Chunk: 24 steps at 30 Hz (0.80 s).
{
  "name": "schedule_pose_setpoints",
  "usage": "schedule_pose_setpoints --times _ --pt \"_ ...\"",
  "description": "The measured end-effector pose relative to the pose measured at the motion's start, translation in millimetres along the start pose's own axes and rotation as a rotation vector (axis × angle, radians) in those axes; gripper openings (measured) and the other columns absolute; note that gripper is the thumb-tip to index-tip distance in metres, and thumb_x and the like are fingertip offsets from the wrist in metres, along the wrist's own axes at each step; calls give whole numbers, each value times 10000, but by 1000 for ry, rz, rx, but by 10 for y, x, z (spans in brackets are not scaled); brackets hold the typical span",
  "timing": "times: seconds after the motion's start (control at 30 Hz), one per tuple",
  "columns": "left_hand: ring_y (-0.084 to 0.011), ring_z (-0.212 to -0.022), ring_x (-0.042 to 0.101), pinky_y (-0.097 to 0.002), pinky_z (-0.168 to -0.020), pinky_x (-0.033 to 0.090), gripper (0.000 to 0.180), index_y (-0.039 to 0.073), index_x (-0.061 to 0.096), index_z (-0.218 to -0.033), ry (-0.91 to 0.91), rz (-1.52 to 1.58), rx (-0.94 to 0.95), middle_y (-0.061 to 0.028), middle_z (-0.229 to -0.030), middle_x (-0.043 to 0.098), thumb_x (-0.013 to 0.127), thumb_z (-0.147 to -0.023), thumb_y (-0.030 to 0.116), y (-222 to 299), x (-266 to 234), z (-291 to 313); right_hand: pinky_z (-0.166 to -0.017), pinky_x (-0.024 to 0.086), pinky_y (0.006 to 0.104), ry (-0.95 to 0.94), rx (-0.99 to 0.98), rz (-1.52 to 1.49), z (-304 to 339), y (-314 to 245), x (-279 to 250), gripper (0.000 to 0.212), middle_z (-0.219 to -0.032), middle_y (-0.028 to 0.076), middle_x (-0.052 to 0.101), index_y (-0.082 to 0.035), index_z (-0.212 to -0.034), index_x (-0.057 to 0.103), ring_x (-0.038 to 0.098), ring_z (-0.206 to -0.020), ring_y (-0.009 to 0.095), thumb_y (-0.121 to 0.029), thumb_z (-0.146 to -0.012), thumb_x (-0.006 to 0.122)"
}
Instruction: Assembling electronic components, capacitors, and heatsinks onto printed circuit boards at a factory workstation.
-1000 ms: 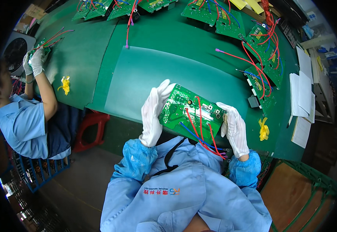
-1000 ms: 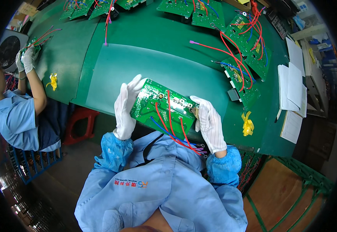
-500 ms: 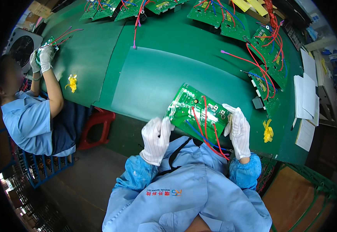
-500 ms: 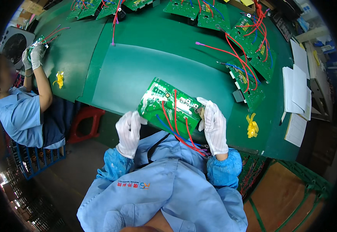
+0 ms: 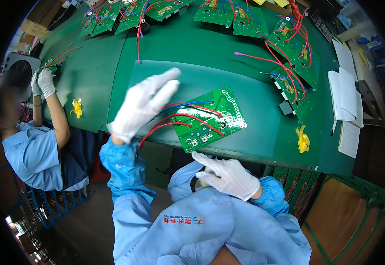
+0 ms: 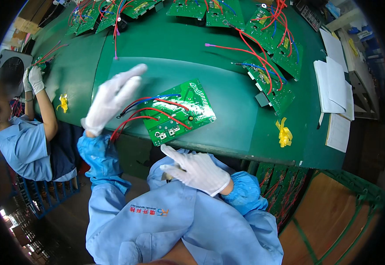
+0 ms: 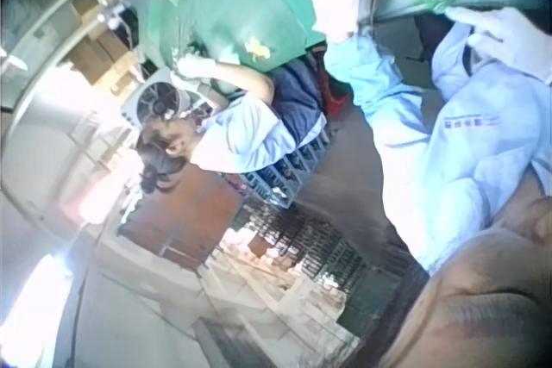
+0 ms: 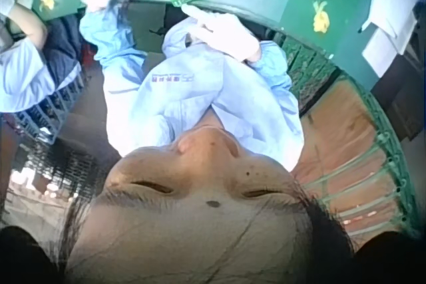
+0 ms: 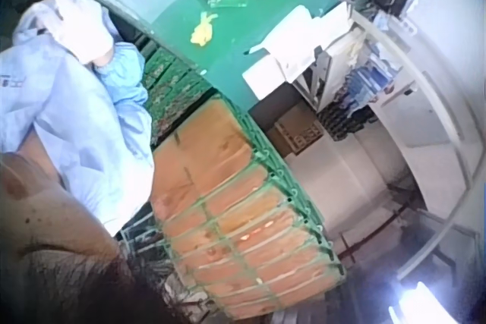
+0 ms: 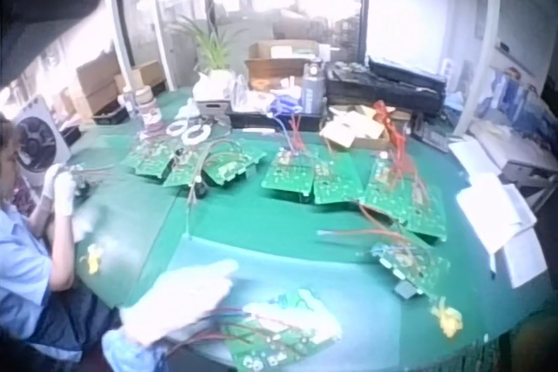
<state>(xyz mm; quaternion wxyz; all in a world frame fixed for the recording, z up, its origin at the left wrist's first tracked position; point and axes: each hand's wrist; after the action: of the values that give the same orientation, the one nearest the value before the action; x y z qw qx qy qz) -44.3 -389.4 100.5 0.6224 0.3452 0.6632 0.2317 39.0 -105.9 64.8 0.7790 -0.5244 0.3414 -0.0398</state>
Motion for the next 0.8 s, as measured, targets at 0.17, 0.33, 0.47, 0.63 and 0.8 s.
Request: schedule_pose_setpoints --times 0.17,0.33,0.47,0.63,0.8 --pt "-336 -1261 597 -391 -1079 431 434 -8 583 -1370 90 -100 15 -195 -1350 629 600 -952 111 207 -204 377 -762 560 316 198 197 -431 182 159 -342 420 -978 134 747 -23 -1332 595 734 -863 218 -247 -982 658" --pt "-438 -1465 333 -487 -1173 315 860 -5 375 -1526 87 -301 74 -262 -1569 358 756 -796 244 292 282 692 -927 534 342 455 282 -295 275 222 -651 347 -1286 160 659 -26 -1291 607 716 -988 241 -161 -974 645" --pt "-581 -1467 181 -632 -1170 214 1146 -8 304 -1548 112 -474 44 -338 -1588 240 837 -693 540 443 707 741 -854 510 379 532 362 -168 168 204 -843 330 -1115 136 691 -30 -1280 611 669 -949 289 -90 -956 622" --pt "-486 -1456 304 -624 -1177 204 1112 -14 366 -1517 125 -565 63 -287 -1545 357 806 -703 603 357 1057 678 -850 515 393 711 174 102 -40 410 -808 323 -1096 126 700 -60 -1249 658 660 -947 327 -63 -926 643" --pt "-444 -1442 354 -598 -1177 235 1067 -3 429 -1488 99 -518 95 -250 -1527 407 804 -699 610 275 963 622 -804 527 395 785 15 263 -164 584 -829 368 -1067 100 715 -85 -1217 699 662 -925 312 22 -867 664"
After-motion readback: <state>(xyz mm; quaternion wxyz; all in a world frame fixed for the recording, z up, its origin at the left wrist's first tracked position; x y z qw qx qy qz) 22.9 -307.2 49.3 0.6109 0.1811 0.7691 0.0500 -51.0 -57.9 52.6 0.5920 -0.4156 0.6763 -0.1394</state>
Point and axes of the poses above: each hand's wrist, its own z-axis away from the middle knuckle, its own x-axis out of the palm, y = z × x
